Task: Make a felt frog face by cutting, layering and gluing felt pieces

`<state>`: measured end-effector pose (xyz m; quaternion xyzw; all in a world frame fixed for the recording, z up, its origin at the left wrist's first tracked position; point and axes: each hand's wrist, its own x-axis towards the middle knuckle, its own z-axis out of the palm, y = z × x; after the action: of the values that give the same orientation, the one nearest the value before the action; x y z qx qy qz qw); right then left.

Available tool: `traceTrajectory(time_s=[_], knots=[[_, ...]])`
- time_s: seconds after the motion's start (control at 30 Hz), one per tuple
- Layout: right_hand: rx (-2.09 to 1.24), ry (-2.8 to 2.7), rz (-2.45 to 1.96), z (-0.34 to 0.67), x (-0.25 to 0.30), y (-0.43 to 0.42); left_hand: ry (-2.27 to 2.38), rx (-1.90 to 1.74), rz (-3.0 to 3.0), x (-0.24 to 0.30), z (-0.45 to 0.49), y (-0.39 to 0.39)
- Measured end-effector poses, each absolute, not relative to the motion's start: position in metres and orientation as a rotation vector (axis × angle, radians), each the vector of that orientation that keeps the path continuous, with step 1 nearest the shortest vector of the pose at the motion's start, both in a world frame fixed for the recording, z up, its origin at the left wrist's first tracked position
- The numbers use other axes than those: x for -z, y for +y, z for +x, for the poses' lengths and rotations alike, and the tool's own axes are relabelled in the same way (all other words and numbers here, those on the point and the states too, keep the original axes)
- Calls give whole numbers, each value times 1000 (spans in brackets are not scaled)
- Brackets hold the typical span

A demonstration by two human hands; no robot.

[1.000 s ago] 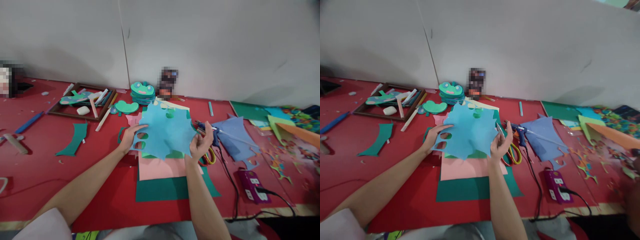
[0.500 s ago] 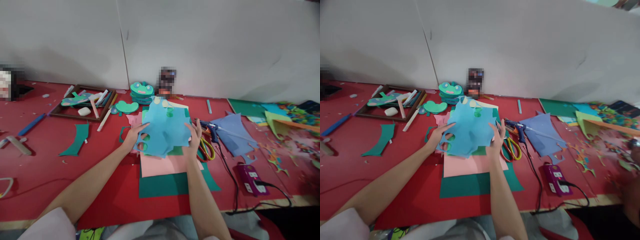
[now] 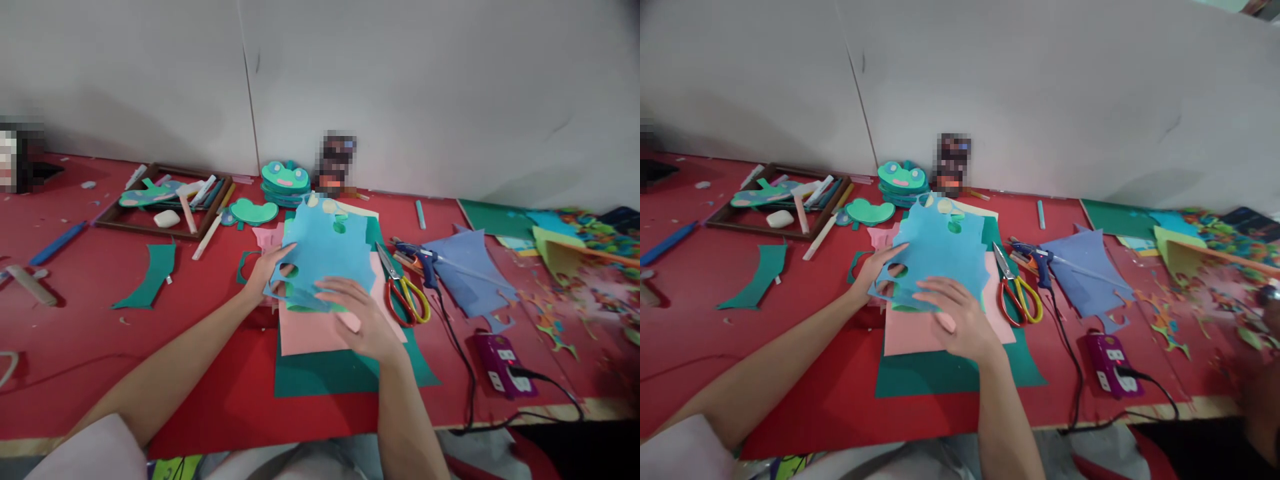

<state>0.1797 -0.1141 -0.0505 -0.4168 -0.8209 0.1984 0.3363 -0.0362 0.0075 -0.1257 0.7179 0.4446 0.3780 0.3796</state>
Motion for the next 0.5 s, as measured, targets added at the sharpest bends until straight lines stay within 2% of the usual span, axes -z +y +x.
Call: traceTrajectory(time_s=[0.17, 0.5], knots=[[-607, -2323, -1288, 172, 66, -105, 1121, -949, 1867, 124, -36, 8], [-747, -1862, -1384, 184, 90, -91, 958, -875, 1916, 122, -37, 9]])
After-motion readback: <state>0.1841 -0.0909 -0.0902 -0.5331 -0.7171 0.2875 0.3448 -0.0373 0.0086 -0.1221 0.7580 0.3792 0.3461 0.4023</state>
